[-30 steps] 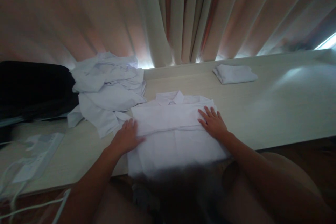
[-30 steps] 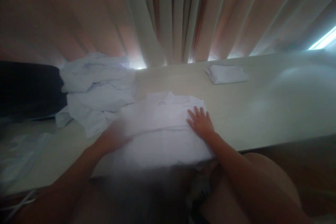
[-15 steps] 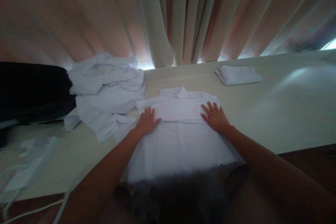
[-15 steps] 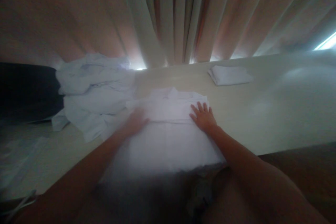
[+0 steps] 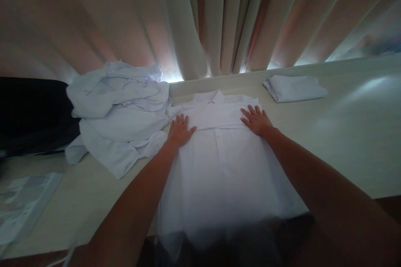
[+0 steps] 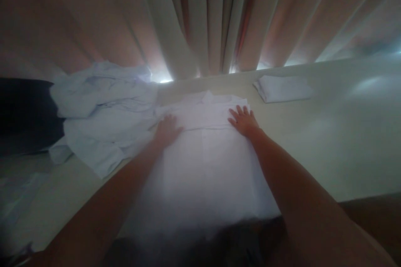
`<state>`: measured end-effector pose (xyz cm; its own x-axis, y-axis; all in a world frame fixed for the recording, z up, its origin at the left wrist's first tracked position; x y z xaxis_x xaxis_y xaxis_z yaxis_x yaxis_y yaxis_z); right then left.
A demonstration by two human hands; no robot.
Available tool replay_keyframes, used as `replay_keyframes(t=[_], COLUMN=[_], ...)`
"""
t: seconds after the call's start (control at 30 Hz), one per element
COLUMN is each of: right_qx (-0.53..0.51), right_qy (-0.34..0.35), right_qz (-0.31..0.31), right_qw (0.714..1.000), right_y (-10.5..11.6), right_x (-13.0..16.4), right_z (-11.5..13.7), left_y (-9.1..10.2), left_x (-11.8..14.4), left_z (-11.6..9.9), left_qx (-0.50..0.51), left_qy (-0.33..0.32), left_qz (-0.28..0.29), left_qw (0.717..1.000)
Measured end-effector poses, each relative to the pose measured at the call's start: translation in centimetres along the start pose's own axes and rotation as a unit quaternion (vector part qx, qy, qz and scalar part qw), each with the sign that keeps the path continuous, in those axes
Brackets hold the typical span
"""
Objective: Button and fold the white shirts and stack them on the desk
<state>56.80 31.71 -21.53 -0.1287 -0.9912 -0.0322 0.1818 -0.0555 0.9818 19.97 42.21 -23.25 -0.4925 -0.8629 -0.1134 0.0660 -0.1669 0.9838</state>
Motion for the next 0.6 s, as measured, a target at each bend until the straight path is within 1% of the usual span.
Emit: replay_keyframes(t=[0.13,0.2,0.3,0.37,0.4,0.47,0.53,0.57,0.6], right_qx=[-0.008,-0.011,0.001,0.010,0.011,-0.001,-0.043,-0.077,-0.120], right_qy=[-0.001,-0.002,-0.001,0.007,0.015,0.030,0.040,0.040,0.032], right_qz=[-0.003,-0.004,-0.028,-0.066,-0.086,-0.121,-0.154,-0.173,-0.194], right_qw=[1.000,1.000,1.000,0.998,0.996,0.992,0.986,0.981,0.973], right_y=[0.1,0.1,0.6,1.5,2.2,3.7,5.4,6.2,7.0], right_x=[-0.9,-1.0,-0.7,-0.1,0.5,2.1,4.6,6.3,8.2], right_z=[-1.2,-1.4,-0.8,0.2,0.8,1.9,2.7,2.9,3.0], left_y=[-0.2,-0.1,0.4,1.5,2.2,3.9,5.7,6.6,7.5], left_x=[-1.2,-1.6,-1.6,-0.8,-0.1,2.3,5.6,7.5,9.5], left_z=[-0.6,-0.6,-0.4,-0.4,-0.4,-0.7,-1.0,-1.0,-1.0], left_qx=[0.012,0.024,0.050,0.077,0.089,0.114,0.148,0.173,0.197], left_qy=[-0.013,-0.017,-0.029,-0.042,-0.049,-0.057,-0.057,-0.051,-0.039], left_qz=[-0.003,0.003,0.004,-0.025,-0.045,-0.081,-0.101,-0.104,-0.095], left_qw=[1.000,1.000,0.998,0.996,0.994,0.989,0.982,0.978,0.975])
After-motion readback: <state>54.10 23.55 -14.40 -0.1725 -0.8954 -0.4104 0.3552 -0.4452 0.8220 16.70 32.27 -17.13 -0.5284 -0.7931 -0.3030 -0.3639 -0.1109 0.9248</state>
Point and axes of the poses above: each hand's wrist, its own x-axis away from the middle knuckle, its own y-axis out of the back of the hand, z = x × y, the point moved 4 cm from there along -x, towards the middle knuckle, and after that the axes turned 8 degrees about -x, right-handed, at the moved point
